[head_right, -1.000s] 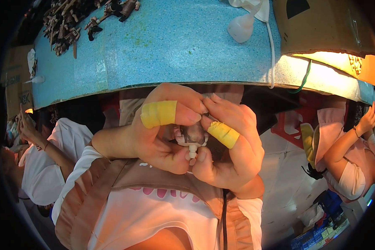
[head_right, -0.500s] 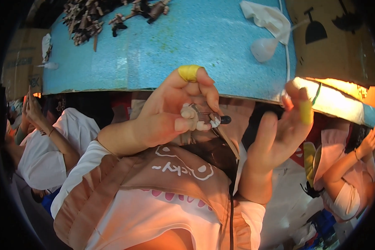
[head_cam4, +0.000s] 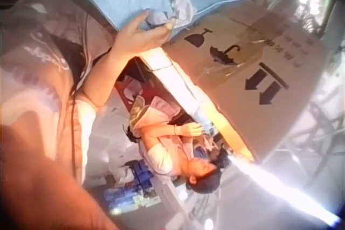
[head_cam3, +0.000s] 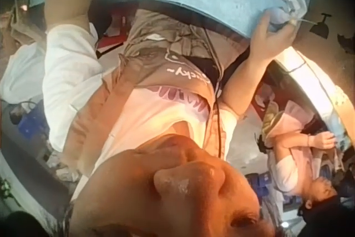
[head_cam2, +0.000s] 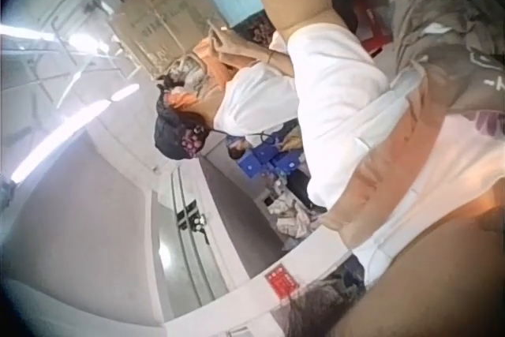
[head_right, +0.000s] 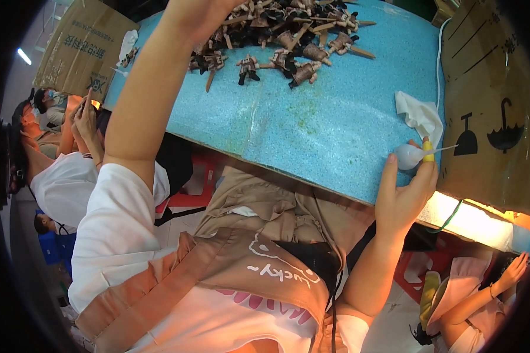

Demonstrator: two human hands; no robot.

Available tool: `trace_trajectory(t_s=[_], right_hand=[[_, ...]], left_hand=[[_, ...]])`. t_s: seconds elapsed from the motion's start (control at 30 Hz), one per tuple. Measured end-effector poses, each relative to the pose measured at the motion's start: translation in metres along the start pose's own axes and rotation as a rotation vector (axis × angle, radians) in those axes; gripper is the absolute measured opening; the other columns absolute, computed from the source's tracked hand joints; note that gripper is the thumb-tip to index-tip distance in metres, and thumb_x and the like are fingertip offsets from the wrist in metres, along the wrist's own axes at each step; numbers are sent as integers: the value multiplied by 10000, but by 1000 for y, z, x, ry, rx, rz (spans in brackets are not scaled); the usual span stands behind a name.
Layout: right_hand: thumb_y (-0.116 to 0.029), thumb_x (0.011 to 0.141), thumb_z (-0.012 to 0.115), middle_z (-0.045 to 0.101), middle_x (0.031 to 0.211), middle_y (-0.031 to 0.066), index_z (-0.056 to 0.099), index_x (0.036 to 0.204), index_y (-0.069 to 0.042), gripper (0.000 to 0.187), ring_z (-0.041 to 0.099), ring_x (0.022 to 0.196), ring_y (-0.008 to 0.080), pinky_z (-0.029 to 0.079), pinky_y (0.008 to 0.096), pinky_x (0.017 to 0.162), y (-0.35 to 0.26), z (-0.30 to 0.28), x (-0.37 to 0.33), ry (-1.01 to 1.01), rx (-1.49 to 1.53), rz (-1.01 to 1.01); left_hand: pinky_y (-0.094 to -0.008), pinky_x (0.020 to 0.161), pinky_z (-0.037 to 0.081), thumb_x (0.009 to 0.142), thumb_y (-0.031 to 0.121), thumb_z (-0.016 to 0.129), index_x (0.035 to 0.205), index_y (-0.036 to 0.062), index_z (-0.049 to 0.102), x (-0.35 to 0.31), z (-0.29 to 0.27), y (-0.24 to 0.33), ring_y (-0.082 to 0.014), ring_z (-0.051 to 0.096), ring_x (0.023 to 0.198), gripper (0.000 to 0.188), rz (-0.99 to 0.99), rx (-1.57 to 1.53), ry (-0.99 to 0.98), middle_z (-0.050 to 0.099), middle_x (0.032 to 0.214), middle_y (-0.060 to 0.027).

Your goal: The person assembles small plastic toy figurines by applying glue from a bottle to their components by hand.

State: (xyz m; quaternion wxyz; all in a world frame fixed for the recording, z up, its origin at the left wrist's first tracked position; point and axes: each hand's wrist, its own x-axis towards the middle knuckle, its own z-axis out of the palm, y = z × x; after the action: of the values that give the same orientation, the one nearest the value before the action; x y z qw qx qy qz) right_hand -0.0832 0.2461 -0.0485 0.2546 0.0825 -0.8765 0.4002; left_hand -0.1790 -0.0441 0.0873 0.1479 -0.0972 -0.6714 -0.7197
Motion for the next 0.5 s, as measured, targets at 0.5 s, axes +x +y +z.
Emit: trace_trajectory(t_s=[0.5], right_hand=[[-43,868,485,531,1069,187,324,1282,19,448,525,960,208,413,310,854,-13,-28,-34,64,433,182]], left_hand=[[-304,658,465,806,216,648,960,-8,548,-118,-37,-60,-196,586,751,290,-353,833,-129,591,878,-82]])
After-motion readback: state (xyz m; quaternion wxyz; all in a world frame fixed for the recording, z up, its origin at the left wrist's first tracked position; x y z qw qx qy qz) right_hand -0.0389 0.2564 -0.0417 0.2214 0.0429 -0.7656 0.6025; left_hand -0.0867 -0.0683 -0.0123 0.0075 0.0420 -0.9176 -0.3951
